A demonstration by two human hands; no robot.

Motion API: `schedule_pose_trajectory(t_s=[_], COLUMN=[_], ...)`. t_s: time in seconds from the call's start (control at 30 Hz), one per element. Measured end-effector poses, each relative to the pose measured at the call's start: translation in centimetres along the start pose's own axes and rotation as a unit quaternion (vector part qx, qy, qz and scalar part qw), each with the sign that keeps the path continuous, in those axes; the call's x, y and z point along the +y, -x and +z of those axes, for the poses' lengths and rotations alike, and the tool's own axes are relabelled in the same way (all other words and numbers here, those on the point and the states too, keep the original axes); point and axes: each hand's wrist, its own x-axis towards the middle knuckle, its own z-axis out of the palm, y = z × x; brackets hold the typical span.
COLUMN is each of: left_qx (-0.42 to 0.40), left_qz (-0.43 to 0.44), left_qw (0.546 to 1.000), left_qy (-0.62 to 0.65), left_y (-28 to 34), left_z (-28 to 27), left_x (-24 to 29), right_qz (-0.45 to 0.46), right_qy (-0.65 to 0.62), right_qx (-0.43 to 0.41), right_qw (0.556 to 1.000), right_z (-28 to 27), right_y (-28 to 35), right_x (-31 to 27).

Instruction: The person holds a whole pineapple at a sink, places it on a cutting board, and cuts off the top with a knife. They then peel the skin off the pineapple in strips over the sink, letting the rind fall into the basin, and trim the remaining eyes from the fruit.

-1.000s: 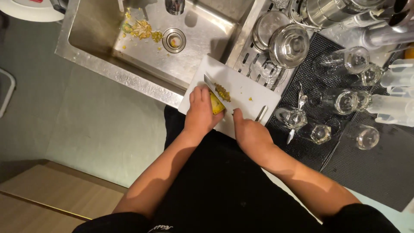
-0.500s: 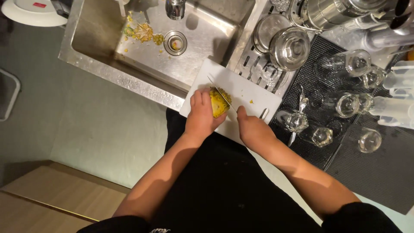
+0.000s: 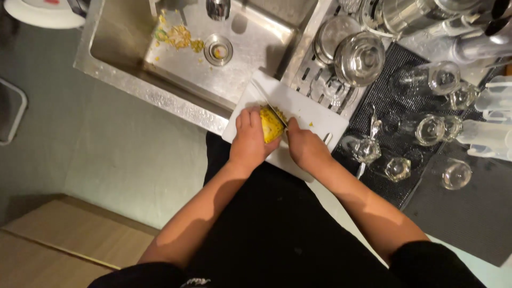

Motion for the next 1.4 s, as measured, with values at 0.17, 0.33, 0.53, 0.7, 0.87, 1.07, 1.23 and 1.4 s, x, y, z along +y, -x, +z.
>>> schedule_pose_trajectory(t_s=[0.17,0.33,0.53,0.7,0.87,1.07,1.23,1.4], left_qx=[0.002,-0.004,0.008,0.024,0.003,-0.021,-0.015,-0.015], left_qz=[0.003,-0.017,0.0,0.018,-0.011,-0.047,-0.046,-0.044], left_qw=[1.0,1.0,1.0,1.0,1.0,0.999,0.999,0.999], left_qy=[0.004,-0.017,0.019,0.007,0.021,0.004,-0.001,-0.008], left_y=[-0.9,0.2,-0.1,-0.9,-0.1,-0.7,-0.3,-0.7], left_z=[0.0,0.7,0.2,-0.5,0.0,0.0,0.4,0.3], left_x=[-0.2,-0.5,-0.2,0.0,0.3,0.4,0.1,0.0], right_qz=[0.025,-0.002,0.002,-0.005,0.016,-0.006,-0.009,-0.03], right_qy=[0.011,0.009,-0.012,-0.001,0.008,-0.023,-0.017,-0.026], right_qx=[-0.033,0.002,-0.021,-0.009,-0.053,-0.05,-0.065,-0.052], right_qw=[0.999,1.0,1.0,1.0,0.998,0.998,0.998,0.998], right_z=[0.0,2.0,0.8,1.6,1.4,2.9,2.4,3.4], right_y=[1.4,-0.4,-0.7,-1.5,-1.5,-2.7,-3.9,-4.1], right_x=[0.9,2.2,1.5,2.1,2.4,4.9,3.9,6.0])
